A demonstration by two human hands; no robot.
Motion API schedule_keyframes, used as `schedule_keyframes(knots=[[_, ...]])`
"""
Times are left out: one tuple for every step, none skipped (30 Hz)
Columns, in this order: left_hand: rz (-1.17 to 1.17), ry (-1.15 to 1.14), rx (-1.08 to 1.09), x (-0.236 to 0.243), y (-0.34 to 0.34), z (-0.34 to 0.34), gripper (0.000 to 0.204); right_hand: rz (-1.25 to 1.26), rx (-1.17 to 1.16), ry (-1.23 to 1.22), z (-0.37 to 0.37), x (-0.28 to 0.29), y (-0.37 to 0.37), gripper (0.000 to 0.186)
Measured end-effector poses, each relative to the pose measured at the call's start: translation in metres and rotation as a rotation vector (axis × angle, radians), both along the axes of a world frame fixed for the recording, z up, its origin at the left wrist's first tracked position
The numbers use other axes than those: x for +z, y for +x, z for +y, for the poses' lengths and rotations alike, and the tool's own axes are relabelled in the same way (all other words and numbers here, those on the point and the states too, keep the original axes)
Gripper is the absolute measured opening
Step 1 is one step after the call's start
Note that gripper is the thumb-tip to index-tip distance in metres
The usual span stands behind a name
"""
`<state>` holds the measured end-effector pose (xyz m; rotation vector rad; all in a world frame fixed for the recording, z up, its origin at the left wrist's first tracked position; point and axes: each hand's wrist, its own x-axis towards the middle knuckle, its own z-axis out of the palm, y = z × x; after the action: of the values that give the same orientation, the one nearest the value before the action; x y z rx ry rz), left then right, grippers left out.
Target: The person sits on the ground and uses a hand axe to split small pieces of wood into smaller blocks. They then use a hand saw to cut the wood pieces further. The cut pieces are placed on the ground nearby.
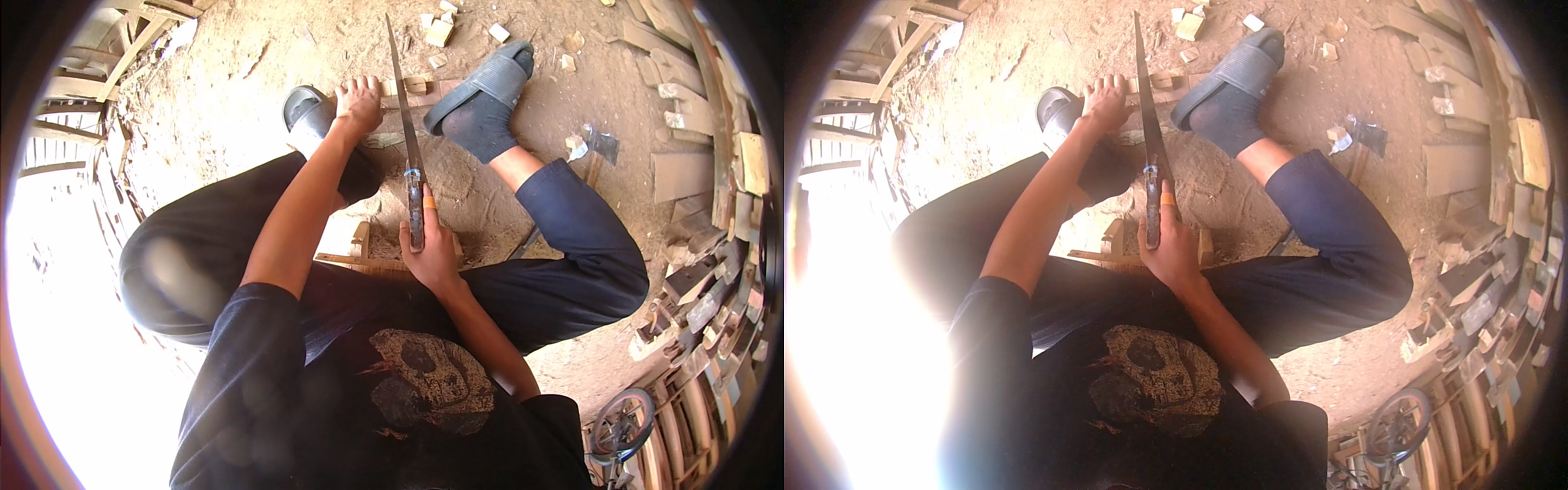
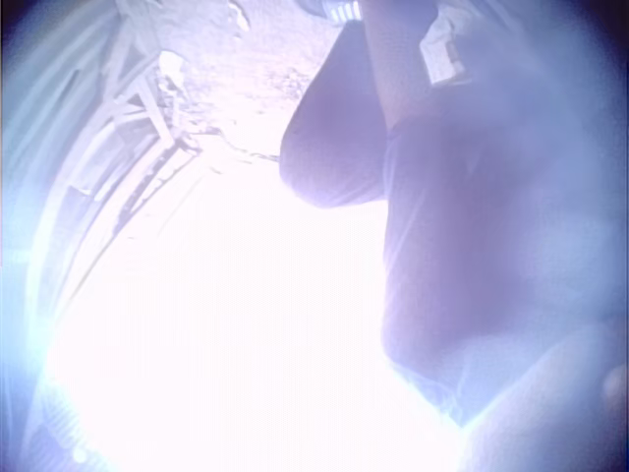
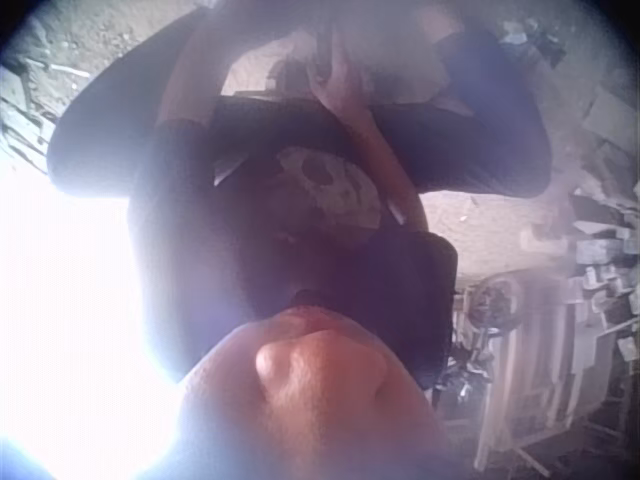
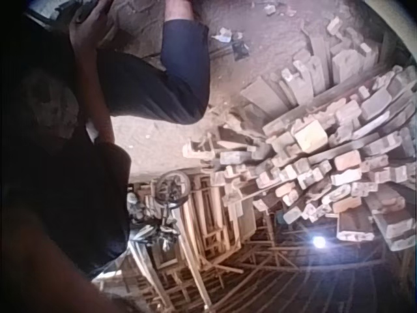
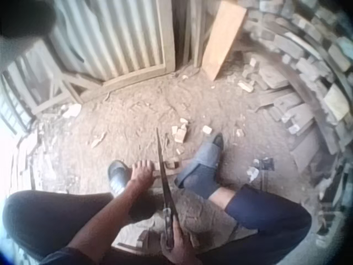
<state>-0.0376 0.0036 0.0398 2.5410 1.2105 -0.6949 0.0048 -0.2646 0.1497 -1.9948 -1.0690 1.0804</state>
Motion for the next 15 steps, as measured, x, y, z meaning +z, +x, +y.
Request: schedule_keyframes(knots=[[0.003, -0.001, -0.002, 0.0, 0.0, 0.0, 0.078, 0.002, 0.008, -0.014, 0.001, 0.001, 0.0, 0.072], [0.005, -0.001, -0.004, -0.001, 0.0, 0.001, 0.077, 0.004, 0.015, -0.027, 0.002, 0.001, 0.0, 0.072], [0.0, -0.001, -0.001, -0.001, 0.0, 0.0, 0.078, 0.015, 0.012, -0.026, 0.002, 0.001, 0.0, 0.072], [-0.005, -0.001, -0.001, 0.001, 0.0, 0.0, 0.078, 0.025, 0.006, -0.026, 0.002, 0.0, 0.0, 0.072], [-0.011, -0.001, -0.001, 0.004, 0.001, -0.001, 0.078, 0.035, 0.0, -0.025, 0.002, -0.001, -0.001, 0.072], [-0.008, -0.004, -0.002, 0.006, 0.002, -0.001, 0.079, 0.015, -0.005, 0.007, 0.001, -0.004, -0.001, 0.071], [-0.005, -0.007, -0.003, 0.009, 0.002, -0.002, 0.08, -0.005, -0.008, 0.04, 0.0, -0.008, -0.002, 0.072], [-0.002, -0.01, -0.004, 0.01, 0.002, -0.002, 0.08, -0.025, -0.012, 0.072, 0.0, -0.009, -0.002, 0.072], [0.001, -0.001, -0.007, 0.008, 0.003, -0.002, 0.081, -0.034, -0.007, 0.064, -0.001, -0.009, -0.002, 0.072], [0.007, 0.01, -0.007, 0.006, 0.002, -0.002, 0.082, -0.041, -0.001, 0.058, 0.0, -0.009, -0.002, 0.072], [0.013, 0.021, -0.008, 0.003, 0.001, -0.001, 0.082, -0.048, 0.006, 0.052, 0.0, -0.009, -0.003, 0.072], [0.016, 0.02, -0.004, 0.0, -0.001, -0.001, 0.082, -0.049, 0.009, 0.049, 0.0, -0.008, -0.003, 0.072], [0.016, 0.017, -0.003, 0.0, 0.0, -0.001, 0.082, -0.053, 0.01, 0.044, 0.001, -0.007, -0.002, 0.072], [0.017, 0.014, -0.001, 0.001, 0.001, -0.001, 0.083, -0.052, 0.01, 0.039, 0.001, -0.007, -0.002, 0.072], [0.016, 0.015, 0.002, 0.0, 0.001, -0.002, 0.082, -0.051, 0.01, 0.033, 0.0, -0.007, -0.002, 0.073]])
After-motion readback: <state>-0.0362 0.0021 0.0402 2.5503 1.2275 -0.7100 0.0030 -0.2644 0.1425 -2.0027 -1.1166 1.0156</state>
